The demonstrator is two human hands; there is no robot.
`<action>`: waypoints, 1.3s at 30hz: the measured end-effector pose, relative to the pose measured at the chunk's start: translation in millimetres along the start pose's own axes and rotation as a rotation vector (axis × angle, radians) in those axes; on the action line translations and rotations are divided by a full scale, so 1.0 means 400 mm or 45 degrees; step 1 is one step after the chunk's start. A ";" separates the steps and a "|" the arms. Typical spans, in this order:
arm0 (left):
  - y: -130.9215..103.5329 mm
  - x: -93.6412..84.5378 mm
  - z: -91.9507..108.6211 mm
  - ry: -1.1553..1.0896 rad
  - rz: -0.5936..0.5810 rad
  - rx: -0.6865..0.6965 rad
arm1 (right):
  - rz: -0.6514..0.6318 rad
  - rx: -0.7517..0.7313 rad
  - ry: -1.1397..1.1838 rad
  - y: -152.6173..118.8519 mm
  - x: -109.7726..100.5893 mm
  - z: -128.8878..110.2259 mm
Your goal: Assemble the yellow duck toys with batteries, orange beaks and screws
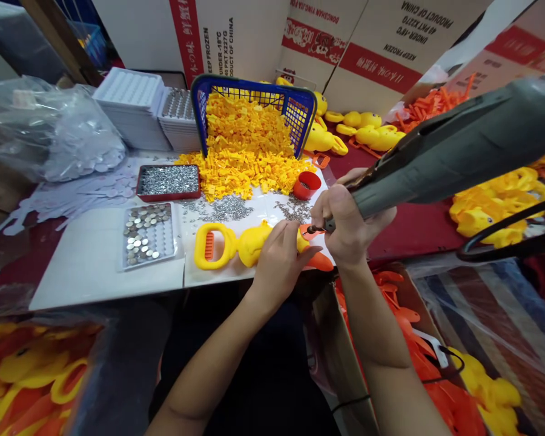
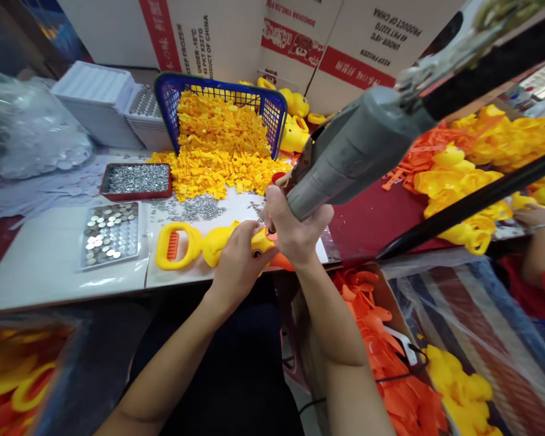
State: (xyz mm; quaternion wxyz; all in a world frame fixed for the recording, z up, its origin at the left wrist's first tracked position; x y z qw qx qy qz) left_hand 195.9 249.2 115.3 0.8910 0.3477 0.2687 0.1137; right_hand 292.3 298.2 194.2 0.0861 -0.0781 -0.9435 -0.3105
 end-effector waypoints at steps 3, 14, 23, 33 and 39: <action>-0.001 -0.001 -0.003 0.008 0.022 -0.005 | -0.031 0.034 0.027 -0.001 0.005 0.001; -0.029 -0.006 0.009 0.203 -0.096 0.061 | -0.130 0.074 0.190 0.043 -0.010 -0.002; -0.027 -0.060 0.012 0.565 -0.825 0.054 | 0.334 0.001 0.154 0.067 -0.124 -0.032; 0.002 -0.067 -0.079 0.498 -1.264 -0.019 | 0.358 0.082 0.064 0.049 -0.148 -0.038; -0.006 -0.094 -0.057 0.927 -0.845 0.112 | 0.412 0.131 0.158 0.043 -0.148 -0.041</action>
Point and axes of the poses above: each hand's wrist, its own y-axis towards the middle knuckle, its own x-axis out of the palm, z = x × y, the point moved 8 cm from there along y, towards the middle knuckle, and after that the axes turned 2 degrees about x, right-handed, at the moved point
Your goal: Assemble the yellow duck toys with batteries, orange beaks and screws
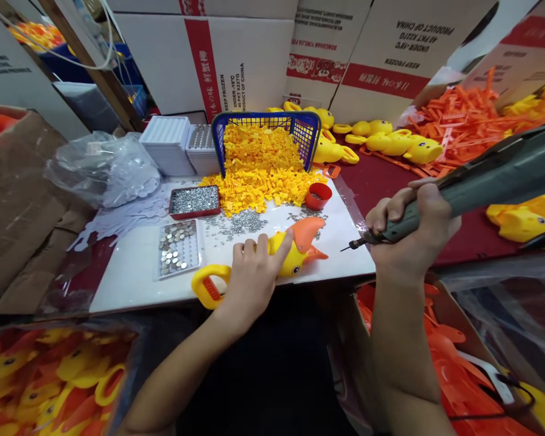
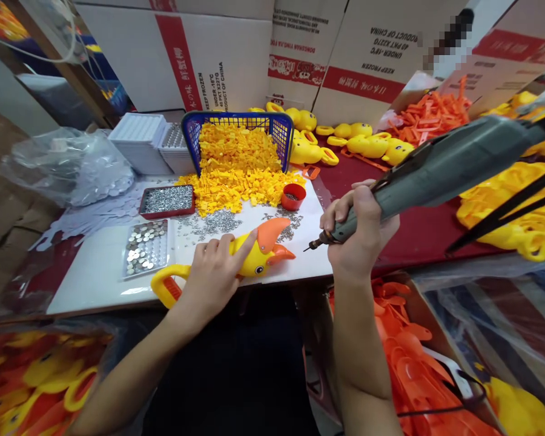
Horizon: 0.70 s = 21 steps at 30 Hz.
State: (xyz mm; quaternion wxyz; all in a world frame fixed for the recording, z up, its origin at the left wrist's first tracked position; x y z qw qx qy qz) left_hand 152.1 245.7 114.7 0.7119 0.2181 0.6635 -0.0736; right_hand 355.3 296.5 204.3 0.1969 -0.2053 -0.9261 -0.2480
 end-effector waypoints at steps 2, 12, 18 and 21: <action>-0.021 -0.023 0.015 0.154 0.255 -0.061 | 0.018 -0.003 0.005 -0.002 0.002 -0.003; -0.127 -0.013 0.122 0.144 0.330 -0.098 | 0.061 0.004 -0.016 -0.007 -0.011 -0.004; -0.118 0.012 0.115 0.097 0.582 -0.041 | 0.074 -0.054 -0.020 -0.009 -0.017 -0.026; -0.117 0.007 0.105 0.039 0.592 -0.051 | 0.073 -0.049 -0.009 -0.011 -0.024 -0.031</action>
Point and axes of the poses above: each hand's wrist, its own y-axis towards the middle knuckle, its own x-axis out of the palm, z = x × y, the point moved 8 cm from there along y, towards the middle knuckle, and after that the axes turned 2 degrees about x, right-handed, at the moved point
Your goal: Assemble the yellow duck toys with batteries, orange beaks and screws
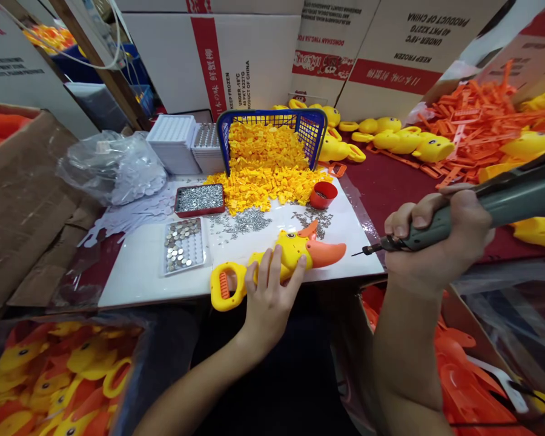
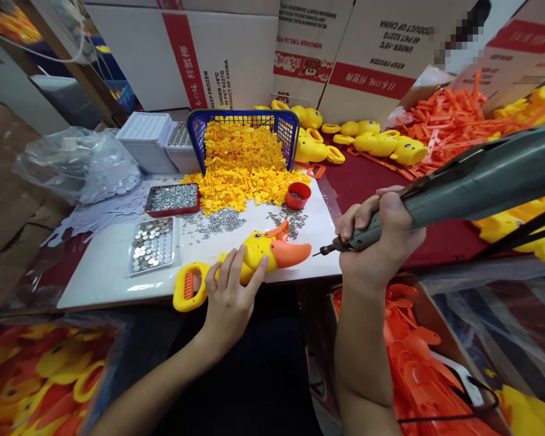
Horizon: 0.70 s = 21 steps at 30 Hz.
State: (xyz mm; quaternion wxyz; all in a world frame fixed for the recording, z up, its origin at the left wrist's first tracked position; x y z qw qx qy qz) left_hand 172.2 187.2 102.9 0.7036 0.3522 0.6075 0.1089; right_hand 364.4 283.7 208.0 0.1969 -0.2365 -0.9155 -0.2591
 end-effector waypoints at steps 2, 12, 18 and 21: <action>-0.002 -0.011 -0.001 -0.035 -0.067 -0.009 | -0.004 0.007 0.001 -0.002 -0.005 -0.002; 0.087 0.049 -0.120 -0.527 -0.711 -0.012 | -0.011 0.061 0.008 -0.020 0.000 -0.004; 0.129 0.113 -0.132 -0.533 -0.973 -0.018 | -0.087 0.035 0.004 -0.024 0.002 -0.011; 0.141 0.104 -0.102 -0.185 -0.785 0.110 | -0.092 0.034 -0.002 -0.027 -0.001 -0.014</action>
Point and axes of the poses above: each hand's wrist, its own y-axis towards the middle knuckle, its own x-axis out of the palm, z = x × y, the point moved 8 cm from there along y, towards the middle knuckle, and after that the axes turned 2 degrees about x, right-handed, at the moved point
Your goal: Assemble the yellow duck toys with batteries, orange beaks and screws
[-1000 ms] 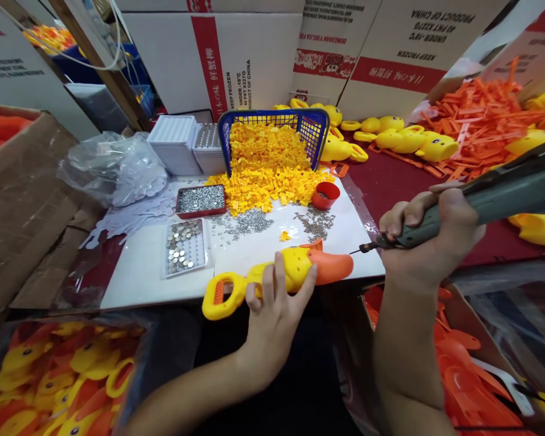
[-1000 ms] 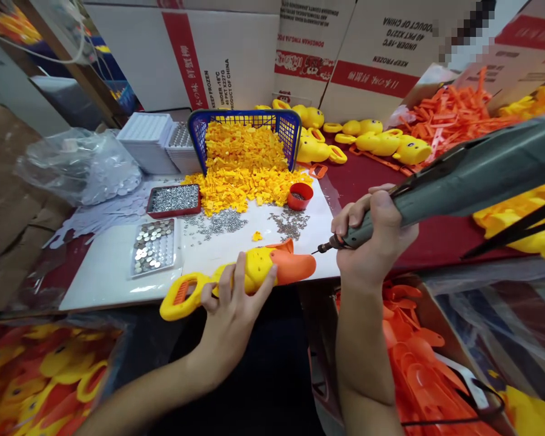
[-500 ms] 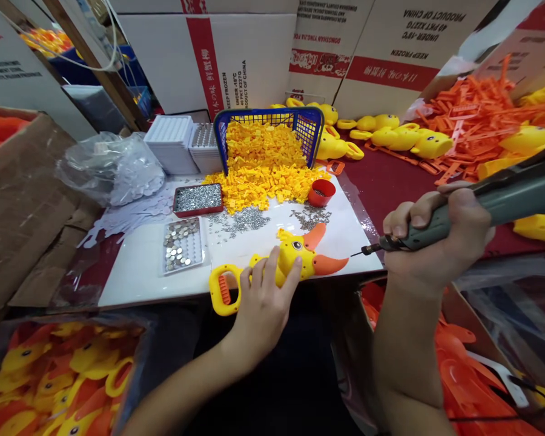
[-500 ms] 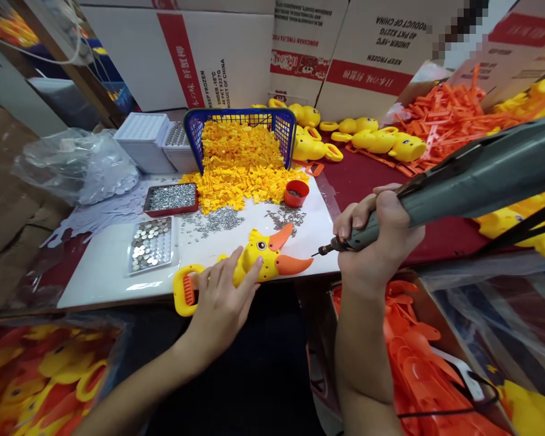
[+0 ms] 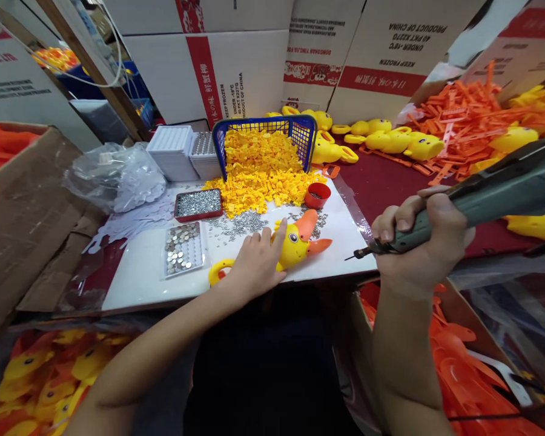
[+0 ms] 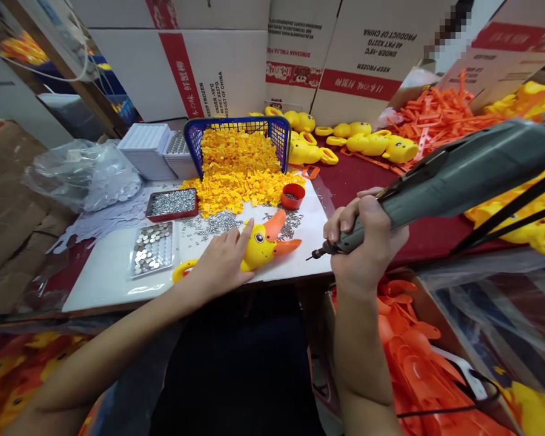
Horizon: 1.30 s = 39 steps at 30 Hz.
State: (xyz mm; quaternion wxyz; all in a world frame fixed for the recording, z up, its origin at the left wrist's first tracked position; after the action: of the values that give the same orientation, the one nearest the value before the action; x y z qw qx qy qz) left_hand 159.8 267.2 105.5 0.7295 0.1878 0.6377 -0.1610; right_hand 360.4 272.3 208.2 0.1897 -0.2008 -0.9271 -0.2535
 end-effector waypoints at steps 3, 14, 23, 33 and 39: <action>-0.009 -0.005 0.031 0.368 0.170 0.023 | 0.014 0.005 -0.007 -0.001 -0.004 -0.001; -0.064 -0.071 0.133 0.505 0.546 0.162 | 0.078 0.047 0.016 0.002 -0.015 0.010; -0.021 -0.100 0.088 -0.043 0.774 0.019 | 0.114 0.062 0.019 -0.009 -0.007 0.006; -0.036 -0.102 0.097 -0.279 1.014 0.103 | 0.115 0.036 0.014 -0.002 -0.018 -0.007; -0.023 -0.125 0.016 -0.675 0.845 -0.002 | 0.128 0.045 0.004 -0.003 -0.025 -0.009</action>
State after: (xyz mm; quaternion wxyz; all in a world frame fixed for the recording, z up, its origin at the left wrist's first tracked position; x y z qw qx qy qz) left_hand 154.3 255.8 155.2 0.8807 0.3342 0.3332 0.0403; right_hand 369.4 266.7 206.1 0.2072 -0.2432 -0.9199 -0.2274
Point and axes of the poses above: each hand's wrist, its own y-axis towards the middle knuckle, its own x-axis out of the palm, z = x × y, the point moved 8 cm from there along y, towards the middle knuckle, and after that the axes turned 2 degrees about x, right-handed, at the moved point
